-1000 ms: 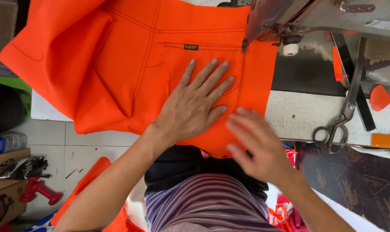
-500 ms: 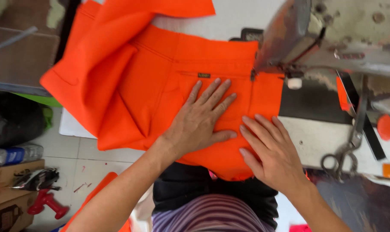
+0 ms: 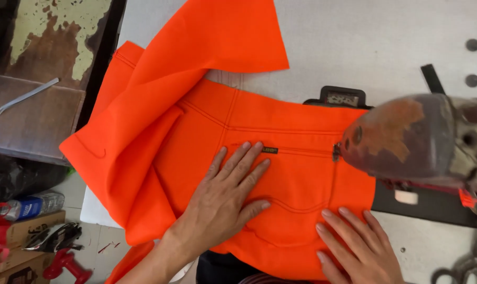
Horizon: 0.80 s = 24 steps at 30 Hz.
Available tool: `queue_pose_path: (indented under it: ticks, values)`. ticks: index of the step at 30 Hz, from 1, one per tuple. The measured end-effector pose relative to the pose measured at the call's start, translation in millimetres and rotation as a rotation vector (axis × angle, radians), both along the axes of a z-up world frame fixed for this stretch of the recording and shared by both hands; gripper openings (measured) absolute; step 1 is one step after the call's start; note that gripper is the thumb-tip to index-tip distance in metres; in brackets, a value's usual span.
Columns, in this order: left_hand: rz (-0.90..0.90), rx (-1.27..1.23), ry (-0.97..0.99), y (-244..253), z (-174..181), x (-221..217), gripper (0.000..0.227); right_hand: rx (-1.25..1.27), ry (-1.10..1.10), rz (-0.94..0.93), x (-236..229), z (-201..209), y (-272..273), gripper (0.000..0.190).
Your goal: Sewing a pocket onto a piece of orange fabric using an industrial sewing machine, including alignment and thread cutting.
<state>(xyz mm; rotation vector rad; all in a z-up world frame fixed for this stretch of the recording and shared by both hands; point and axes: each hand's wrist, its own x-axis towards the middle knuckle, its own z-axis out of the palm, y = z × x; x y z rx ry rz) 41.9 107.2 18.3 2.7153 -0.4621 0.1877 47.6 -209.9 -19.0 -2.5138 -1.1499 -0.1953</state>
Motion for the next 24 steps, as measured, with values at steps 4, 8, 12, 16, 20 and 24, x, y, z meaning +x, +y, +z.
queue_pose_path:
  ticks: [4, 8, 12, 16, 20, 24]
  values:
    - [0.066, 0.088, 0.034, 18, -2, 3, 0.077, -0.079, -0.005, -0.025, -3, -4, -5, 0.051]
    - [0.002, 0.032, 0.031, 28, 0, 3, 0.073, -0.086, -0.017, -0.033, -3, -6, -4, 0.051]
    - [0.017, 0.023, 0.001, 28, -3, 6, 0.073, -0.083, 0.043, -0.036, -3, 0, 0, 0.054]
    - [0.019, 0.027, -0.017, 28, -1, 5, 0.073, -0.018, 0.067, -0.043, -3, 20, 15, 0.036]
    - [0.023, 0.021, -0.025, 28, -2, 5, 0.072, 0.030, 0.074, -0.026, -5, 24, 21, 0.032]
    - [0.023, 0.011, 0.023, 28, -1, 5, 0.075, 0.089, 0.067, -0.062, -6, 27, 23, 0.026]
